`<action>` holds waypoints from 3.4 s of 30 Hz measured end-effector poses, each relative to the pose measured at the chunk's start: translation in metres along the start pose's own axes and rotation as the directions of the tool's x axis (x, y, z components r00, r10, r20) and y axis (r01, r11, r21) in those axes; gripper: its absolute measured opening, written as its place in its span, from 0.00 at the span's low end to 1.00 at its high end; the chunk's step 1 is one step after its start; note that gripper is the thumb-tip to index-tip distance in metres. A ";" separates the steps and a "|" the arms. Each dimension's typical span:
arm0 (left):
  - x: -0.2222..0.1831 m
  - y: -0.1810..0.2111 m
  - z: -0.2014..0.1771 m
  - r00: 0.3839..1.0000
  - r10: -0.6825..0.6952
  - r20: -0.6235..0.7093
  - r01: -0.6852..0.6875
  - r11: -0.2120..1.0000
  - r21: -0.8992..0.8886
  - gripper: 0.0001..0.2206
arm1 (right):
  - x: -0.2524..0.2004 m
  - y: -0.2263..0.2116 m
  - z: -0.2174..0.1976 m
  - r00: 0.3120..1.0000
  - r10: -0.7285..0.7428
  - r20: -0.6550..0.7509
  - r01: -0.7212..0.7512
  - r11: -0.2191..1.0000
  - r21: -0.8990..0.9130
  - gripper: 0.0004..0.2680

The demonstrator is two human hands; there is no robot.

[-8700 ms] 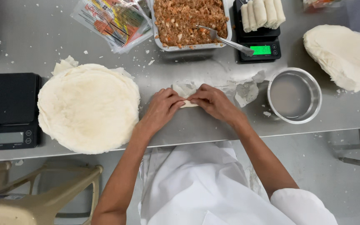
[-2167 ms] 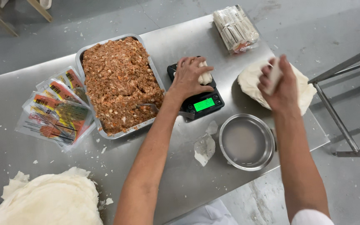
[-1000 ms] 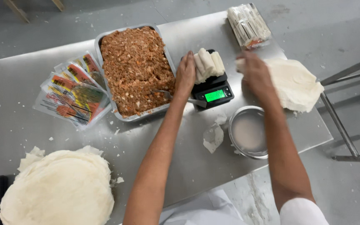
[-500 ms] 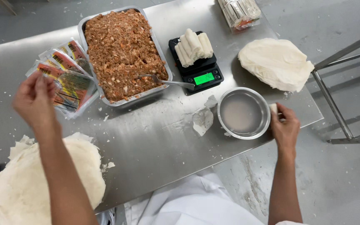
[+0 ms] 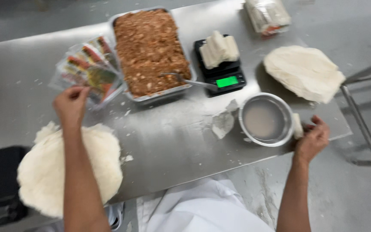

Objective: The person peels wrappers from a stack, places filling onto a wrapper, rolls it into a spring roll, and then packs multiple spring rolls into a plastic bag by hand.

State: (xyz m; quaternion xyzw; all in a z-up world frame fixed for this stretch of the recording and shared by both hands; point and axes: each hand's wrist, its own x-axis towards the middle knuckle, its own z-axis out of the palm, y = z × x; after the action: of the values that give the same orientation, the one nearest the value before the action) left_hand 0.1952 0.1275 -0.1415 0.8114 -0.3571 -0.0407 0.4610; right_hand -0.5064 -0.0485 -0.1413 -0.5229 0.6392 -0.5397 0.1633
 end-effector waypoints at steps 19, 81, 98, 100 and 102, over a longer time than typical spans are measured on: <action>-0.091 0.152 -0.044 0.968 -0.174 0.180 0.191 0.978 -0.083 0.04 | -0.069 -0.171 0.010 0.956 0.053 0.288 -0.172 0.898 0.405 0.08; -0.129 0.236 0.083 0.902 0.348 0.256 -0.364 0.931 0.018 0.14 | 0.020 -0.210 0.124 0.467 -0.104 0.878 0.099 0.993 0.064 0.06; -0.032 0.291 0.325 0.899 0.027 0.438 0.223 0.830 -0.510 0.19 | 0.097 -0.150 0.271 0.578 0.180 0.796 -0.499 0.850 0.170 0.12; -0.031 0.279 0.347 0.873 -0.003 0.487 0.393 0.595 -0.701 0.29 | 0.096 -0.156 0.262 0.517 0.146 0.843 -0.541 0.819 0.190 0.11; -0.035 0.292 0.324 0.829 -0.022 0.558 0.511 0.433 -0.743 0.26 | 0.092 -0.170 0.246 0.520 0.109 0.847 -0.567 0.786 0.247 0.13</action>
State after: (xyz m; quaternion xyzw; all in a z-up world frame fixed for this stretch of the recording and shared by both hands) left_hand -0.1167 -0.1778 -0.1092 0.4735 -0.2471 -0.4855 0.6921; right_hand -0.2694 -0.2319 -0.0518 -0.5050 0.4272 -0.3472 0.6647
